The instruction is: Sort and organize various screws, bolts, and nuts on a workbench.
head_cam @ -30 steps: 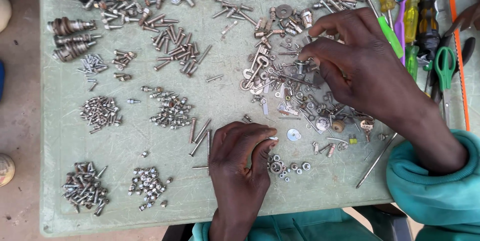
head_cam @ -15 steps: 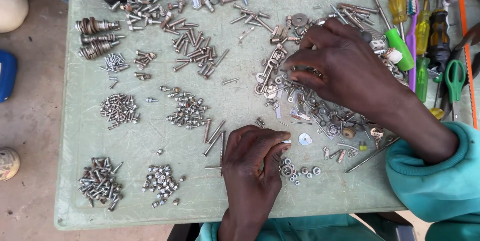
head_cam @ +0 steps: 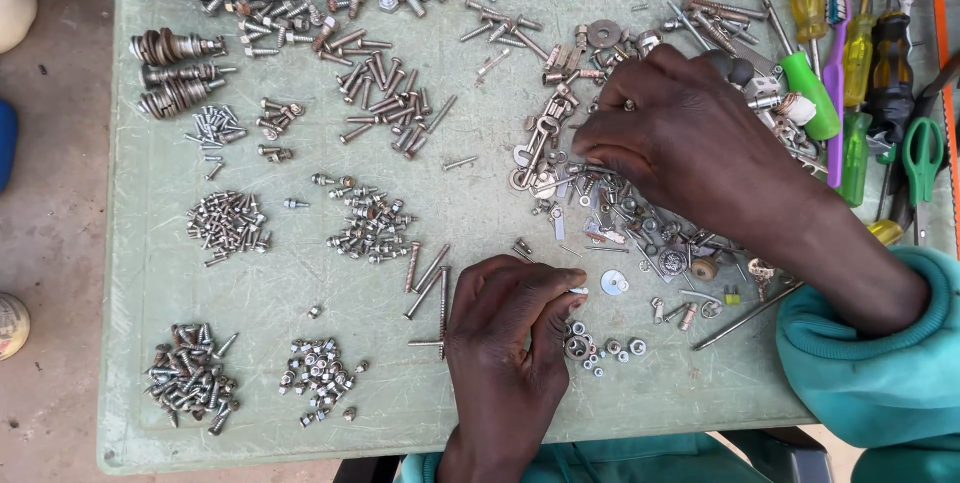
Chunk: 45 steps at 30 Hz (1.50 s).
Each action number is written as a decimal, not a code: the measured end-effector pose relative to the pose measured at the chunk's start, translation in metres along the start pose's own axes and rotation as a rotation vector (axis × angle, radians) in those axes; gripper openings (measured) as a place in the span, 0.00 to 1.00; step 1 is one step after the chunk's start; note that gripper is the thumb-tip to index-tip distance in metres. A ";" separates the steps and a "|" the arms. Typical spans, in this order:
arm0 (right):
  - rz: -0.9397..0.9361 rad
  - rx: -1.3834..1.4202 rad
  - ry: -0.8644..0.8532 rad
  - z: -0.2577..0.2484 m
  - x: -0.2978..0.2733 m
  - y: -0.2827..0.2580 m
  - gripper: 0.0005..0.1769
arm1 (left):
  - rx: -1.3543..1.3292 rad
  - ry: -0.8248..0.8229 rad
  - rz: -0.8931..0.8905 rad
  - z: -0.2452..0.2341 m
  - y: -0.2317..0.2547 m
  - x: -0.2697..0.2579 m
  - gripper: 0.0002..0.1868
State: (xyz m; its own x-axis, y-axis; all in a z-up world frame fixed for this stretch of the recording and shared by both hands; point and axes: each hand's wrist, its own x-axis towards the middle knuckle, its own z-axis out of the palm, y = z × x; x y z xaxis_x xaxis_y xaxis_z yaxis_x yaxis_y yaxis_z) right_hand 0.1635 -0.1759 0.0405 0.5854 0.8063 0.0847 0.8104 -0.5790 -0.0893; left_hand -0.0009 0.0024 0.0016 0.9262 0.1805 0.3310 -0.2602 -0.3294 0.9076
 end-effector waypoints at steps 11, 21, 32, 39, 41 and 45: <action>0.024 -0.024 -0.074 -0.009 -0.007 0.017 0.12 | 0.030 -0.006 -0.023 0.002 -0.003 -0.002 0.10; -0.033 -0.197 -0.153 -0.017 -0.011 0.011 0.15 | 0.064 -0.018 -0.019 0.004 -0.005 -0.002 0.08; -0.109 -0.207 -0.084 -0.011 -0.010 0.018 0.03 | 0.080 -0.036 -0.021 0.004 -0.007 -0.003 0.08; 0.027 0.433 -0.061 -0.051 -0.007 -0.012 0.04 | 0.077 -0.022 0.007 0.004 -0.005 -0.002 0.08; 0.056 0.598 -0.125 -0.052 -0.015 -0.025 0.05 | 0.073 -0.015 -0.001 0.002 -0.005 -0.003 0.09; 0.094 0.762 -0.182 -0.056 -0.017 -0.050 0.08 | 0.065 -0.034 -0.002 0.004 -0.004 -0.003 0.07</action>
State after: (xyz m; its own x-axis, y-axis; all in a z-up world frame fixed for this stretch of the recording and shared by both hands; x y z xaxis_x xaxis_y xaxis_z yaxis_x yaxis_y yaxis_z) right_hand 0.1147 -0.1674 0.0991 0.5845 0.8033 -0.1144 0.4803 -0.4561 -0.7492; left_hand -0.0013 -0.0001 -0.0038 0.9356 0.1503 0.3193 -0.2411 -0.3885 0.8893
